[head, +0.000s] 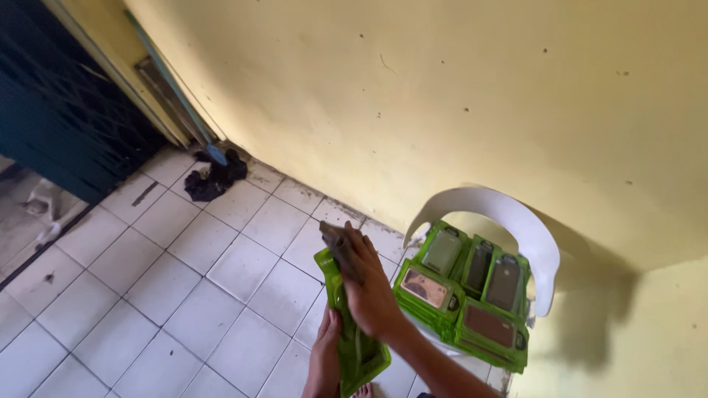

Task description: The person picks up packaged phone cases from a white plastic chair, wipes them with a cloth, and hangs them on a wall-mounted wire grid display. The person repeats this process for multiple items, moving between the chair and the wall display.

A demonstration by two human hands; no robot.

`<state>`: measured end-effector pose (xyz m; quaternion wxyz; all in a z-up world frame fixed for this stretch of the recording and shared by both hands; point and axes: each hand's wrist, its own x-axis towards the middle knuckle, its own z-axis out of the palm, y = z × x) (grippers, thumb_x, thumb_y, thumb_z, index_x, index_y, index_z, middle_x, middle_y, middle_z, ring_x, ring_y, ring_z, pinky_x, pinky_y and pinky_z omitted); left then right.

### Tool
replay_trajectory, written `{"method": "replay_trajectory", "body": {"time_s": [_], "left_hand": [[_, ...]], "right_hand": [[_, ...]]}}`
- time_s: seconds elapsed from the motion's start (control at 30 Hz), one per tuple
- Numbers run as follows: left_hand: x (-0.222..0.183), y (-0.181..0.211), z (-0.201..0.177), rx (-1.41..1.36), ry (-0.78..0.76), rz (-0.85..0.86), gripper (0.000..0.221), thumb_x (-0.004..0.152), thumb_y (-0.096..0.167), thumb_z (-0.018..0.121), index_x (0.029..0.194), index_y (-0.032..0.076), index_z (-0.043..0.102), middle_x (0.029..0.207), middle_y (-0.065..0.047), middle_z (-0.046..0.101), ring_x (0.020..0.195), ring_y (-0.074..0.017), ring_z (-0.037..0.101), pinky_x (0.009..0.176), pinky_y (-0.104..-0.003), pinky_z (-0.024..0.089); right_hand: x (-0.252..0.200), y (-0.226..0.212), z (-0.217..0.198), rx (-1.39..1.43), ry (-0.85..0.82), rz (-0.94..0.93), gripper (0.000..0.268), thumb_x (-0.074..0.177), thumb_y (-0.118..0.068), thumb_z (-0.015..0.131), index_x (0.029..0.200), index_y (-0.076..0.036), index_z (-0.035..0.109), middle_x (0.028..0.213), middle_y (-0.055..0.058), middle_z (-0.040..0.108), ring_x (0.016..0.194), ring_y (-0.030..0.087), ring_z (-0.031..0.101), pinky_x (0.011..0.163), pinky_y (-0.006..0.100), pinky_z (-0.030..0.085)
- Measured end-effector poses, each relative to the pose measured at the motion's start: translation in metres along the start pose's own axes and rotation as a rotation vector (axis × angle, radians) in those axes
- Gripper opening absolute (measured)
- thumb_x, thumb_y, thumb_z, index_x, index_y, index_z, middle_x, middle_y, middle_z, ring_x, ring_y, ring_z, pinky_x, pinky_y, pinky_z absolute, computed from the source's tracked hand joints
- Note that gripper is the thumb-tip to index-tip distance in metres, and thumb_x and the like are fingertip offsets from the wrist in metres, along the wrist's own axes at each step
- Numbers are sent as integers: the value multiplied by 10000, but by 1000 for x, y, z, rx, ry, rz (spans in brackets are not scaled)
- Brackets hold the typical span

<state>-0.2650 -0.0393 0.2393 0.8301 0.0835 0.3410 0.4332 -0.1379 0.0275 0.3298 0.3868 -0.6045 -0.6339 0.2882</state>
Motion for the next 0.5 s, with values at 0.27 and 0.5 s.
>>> {"method": "replay_trajectory", "body": {"time_s": [0.27, 0.5], "left_hand": [[-14, 37, 43, -164, -16, -30, 710, 1004, 541, 337, 1567, 110, 350, 1429, -201, 542, 1243, -366, 565, 1009, -506, 473], [-3, 36, 80, -142, -131, 226, 720, 981, 436, 363, 1628, 138, 257, 1653, -112, 340, 1389, -310, 455, 1137, -441, 366]], "right_hand": [[-49, 3, -19, 385, 30, 383, 525, 1023, -362, 396, 1279, 18, 653, 1069, 174, 748, 981, 292, 698, 903, 430, 546], [-90, -17, -22, 263, -71, 162, 443, 869, -139, 642, 1280, 29, 642, 1062, 123, 769, 951, 224, 724, 851, 363, 577]]}}
